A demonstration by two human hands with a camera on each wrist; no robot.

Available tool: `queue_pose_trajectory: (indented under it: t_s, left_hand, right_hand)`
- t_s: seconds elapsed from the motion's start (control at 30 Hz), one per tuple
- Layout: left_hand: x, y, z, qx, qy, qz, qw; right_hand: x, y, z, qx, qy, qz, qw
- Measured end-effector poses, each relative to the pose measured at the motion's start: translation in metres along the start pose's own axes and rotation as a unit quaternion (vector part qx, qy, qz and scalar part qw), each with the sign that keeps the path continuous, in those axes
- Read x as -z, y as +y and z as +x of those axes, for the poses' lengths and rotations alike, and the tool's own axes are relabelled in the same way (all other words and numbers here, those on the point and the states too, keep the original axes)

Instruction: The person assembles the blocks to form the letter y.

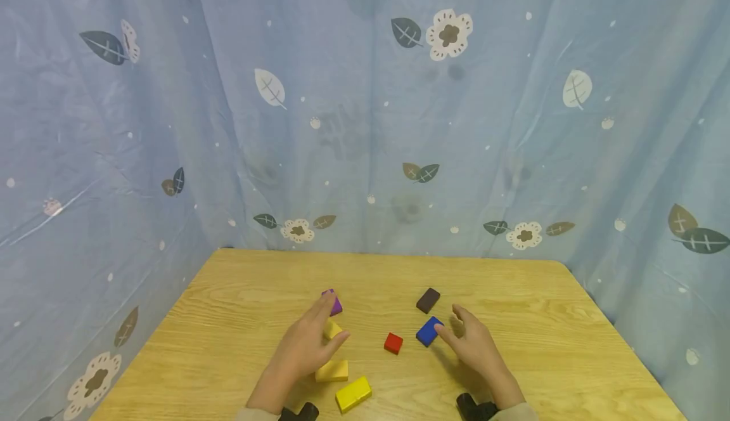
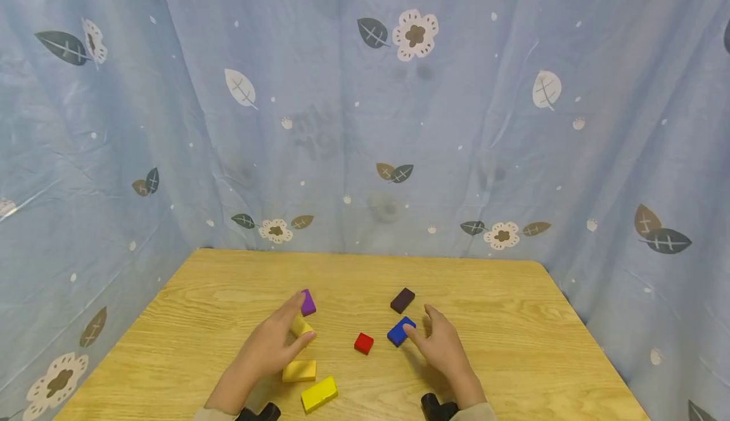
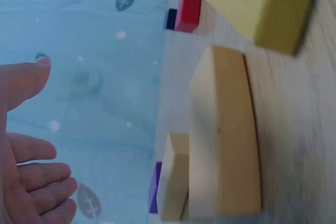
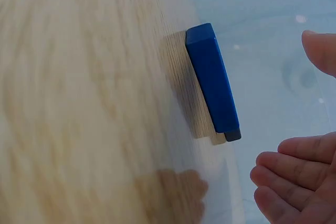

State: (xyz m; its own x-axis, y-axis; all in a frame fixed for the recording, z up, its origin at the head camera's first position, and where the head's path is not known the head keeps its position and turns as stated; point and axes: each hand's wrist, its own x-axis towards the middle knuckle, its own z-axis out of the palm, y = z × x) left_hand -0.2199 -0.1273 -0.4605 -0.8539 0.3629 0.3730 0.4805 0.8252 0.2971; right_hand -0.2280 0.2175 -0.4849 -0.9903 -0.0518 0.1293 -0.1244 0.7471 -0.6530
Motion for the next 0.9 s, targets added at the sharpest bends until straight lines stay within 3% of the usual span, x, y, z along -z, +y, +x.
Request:
queue_pose_trajectory:
  t_s: [0.27,0.57,0.9]
  left_hand:
    - [-0.005,0.011,0.010,-0.023,-0.037,-0.061,0.9972]
    - [-0.010,0.019,0.017,-0.035,-0.110,-0.138,0.9836]
    - [-0.017,0.025,0.031,-0.044,-0.153,-0.156,0.9749]
  right_hand:
    - [0.000,-0.001,-0.001,0.008,0.000,0.025,0.9997]
    - [-0.003,0.001,-0.002,0.005,-0.009,0.050,0.9987]
    - [-0.006,-0.001,0.000,0.004,-0.015,0.062,0.9980]
